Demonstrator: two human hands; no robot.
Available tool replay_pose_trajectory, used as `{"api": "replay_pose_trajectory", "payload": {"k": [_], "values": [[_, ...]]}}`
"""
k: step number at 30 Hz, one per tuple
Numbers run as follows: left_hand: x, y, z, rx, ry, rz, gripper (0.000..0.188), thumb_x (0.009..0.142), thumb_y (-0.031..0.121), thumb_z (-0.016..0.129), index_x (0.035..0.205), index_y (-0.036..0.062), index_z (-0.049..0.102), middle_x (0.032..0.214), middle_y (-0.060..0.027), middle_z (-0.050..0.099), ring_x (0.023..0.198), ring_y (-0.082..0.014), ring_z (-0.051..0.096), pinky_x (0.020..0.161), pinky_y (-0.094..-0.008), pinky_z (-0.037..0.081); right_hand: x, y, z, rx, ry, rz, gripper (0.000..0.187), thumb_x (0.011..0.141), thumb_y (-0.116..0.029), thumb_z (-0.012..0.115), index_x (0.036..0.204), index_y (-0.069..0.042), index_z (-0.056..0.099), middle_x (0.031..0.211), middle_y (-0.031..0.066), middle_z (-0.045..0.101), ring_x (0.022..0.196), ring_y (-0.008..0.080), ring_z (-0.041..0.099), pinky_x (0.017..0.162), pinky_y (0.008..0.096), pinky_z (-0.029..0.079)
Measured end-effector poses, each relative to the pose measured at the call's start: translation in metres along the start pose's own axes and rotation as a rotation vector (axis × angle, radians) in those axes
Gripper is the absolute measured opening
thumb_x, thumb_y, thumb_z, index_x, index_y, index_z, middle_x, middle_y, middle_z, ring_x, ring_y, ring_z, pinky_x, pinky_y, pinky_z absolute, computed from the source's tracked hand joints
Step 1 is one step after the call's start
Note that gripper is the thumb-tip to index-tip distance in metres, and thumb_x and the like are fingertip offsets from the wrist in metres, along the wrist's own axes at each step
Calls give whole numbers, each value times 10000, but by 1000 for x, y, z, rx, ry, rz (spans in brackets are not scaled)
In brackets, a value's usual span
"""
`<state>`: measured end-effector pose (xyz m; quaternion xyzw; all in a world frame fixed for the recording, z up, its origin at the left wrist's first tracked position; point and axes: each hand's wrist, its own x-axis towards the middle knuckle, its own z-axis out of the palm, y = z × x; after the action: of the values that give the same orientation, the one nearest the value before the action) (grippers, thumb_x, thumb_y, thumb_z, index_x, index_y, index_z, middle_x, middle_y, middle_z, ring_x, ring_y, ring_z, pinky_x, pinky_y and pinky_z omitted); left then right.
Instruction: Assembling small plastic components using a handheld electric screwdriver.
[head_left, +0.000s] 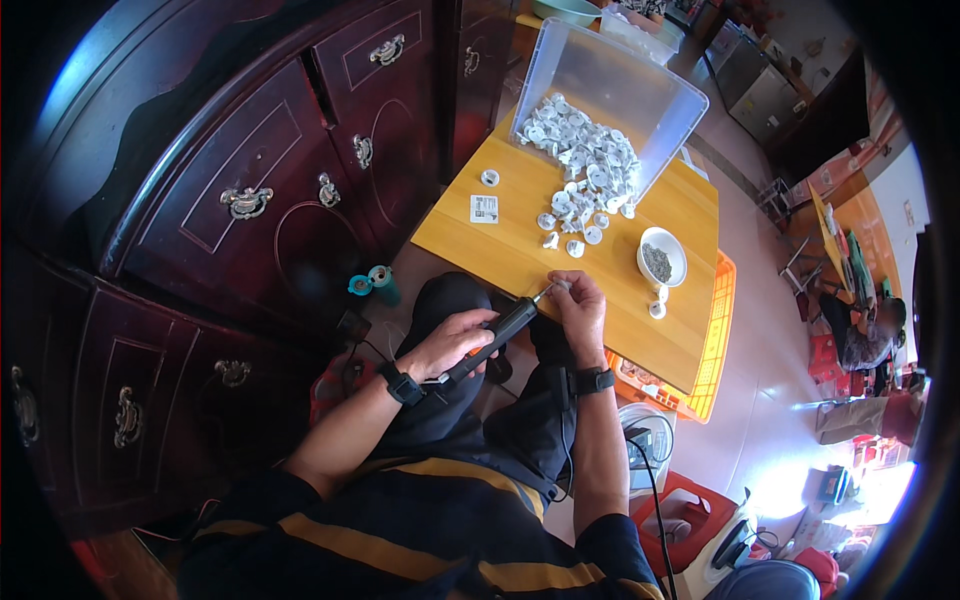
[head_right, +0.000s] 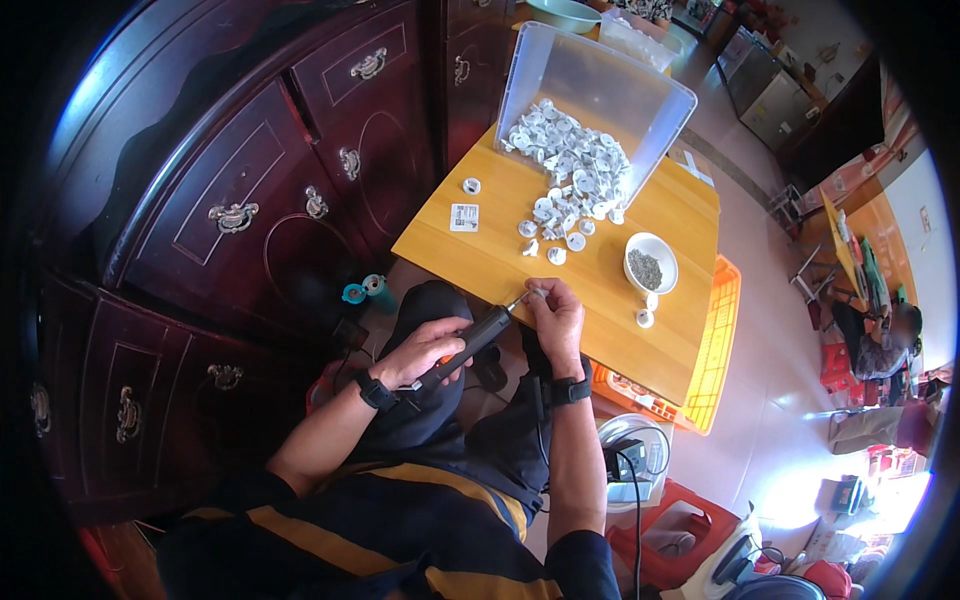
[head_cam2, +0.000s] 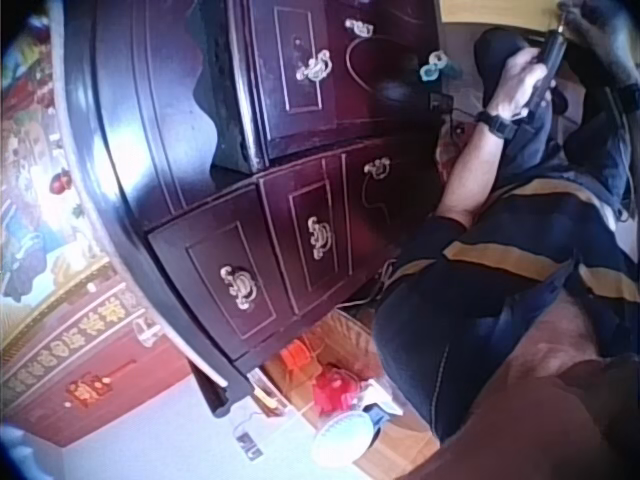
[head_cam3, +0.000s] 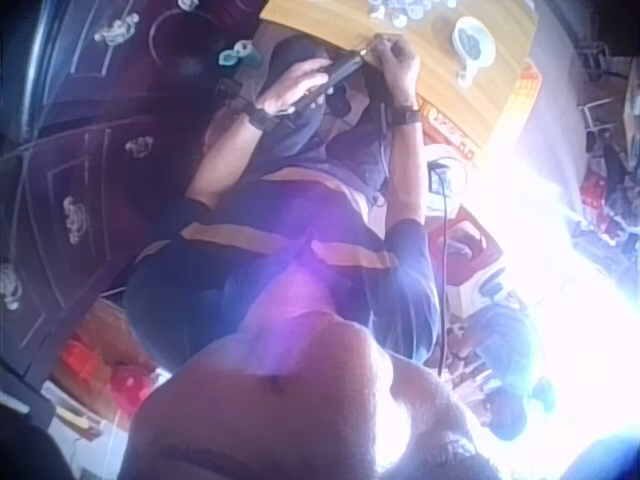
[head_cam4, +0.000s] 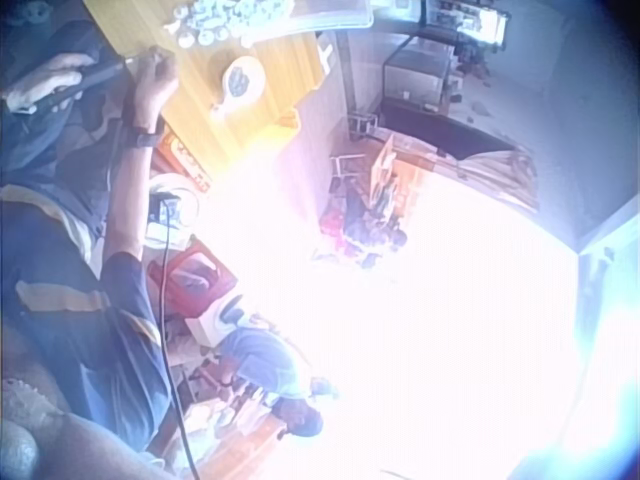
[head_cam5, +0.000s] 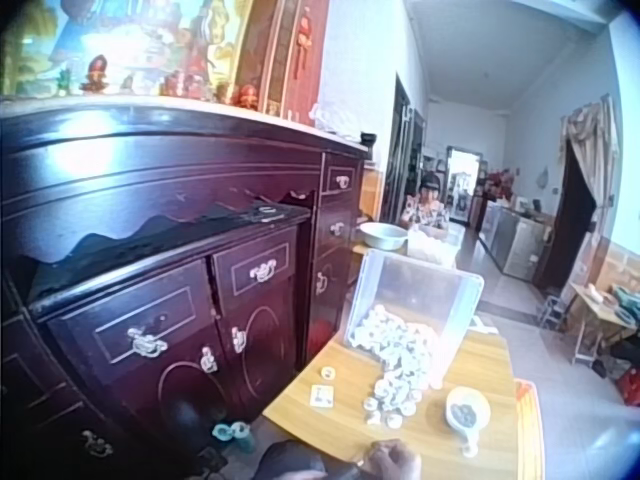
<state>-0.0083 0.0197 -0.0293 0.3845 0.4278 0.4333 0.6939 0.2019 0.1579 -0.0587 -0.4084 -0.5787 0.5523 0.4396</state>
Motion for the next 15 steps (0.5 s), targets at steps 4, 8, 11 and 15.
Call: {"api": "replay_pose_trajectory", "payload": {"k": [4, 8, 11, 15], "values": [[1, -3, 0, -3, 2, 14, 395, 973, 177, 513, 1333, 14, 514, 864, -62, 629, 619, -97, 620, 546, -241, 520, 0, -1, 1, -2, 6, 1, 147, 917, 23, 616, 1053, -8, 663, 961, 40, 713, 837, 93, 666, 756, 230, 517], [1, -2, 1, 5, 9, 10, 398, 973, 176, 513, 1335, 10, 512, 861, -62, 627, 614, -98, 618, 544, -241, 518, 0, -1, 1, -23, 9, -5, 149, 916, 23, 618, 1054, -10, 665, 957, 40, 713, 835, 90, 664, 755, 231, 518], [1, 0, 2, 14, 16, 10, 394, 971, 175, 512, 1328, 7, 516, 860, -60, 625, 610, -98, 616, 543, -240, 517, 0, -1, 2, -1, 12, -1, 152, 916, 23, 619, 1056, -10, 666, 955, 38, 712, 835, 89, 663, 760, 231, 520], [0, 3, 5, 29, 21, 21, 388, 968, 175, 512, 1318, 6, 523, 856, -51, 621, 611, -94, 613, 545, -239, 515, 0, -1, 1, -8, 14, 0, 153, 915, 22, 621, 1058, -8, 666, 958, 39, 713, 836, 89, 664, 765, 232, 522]]}}
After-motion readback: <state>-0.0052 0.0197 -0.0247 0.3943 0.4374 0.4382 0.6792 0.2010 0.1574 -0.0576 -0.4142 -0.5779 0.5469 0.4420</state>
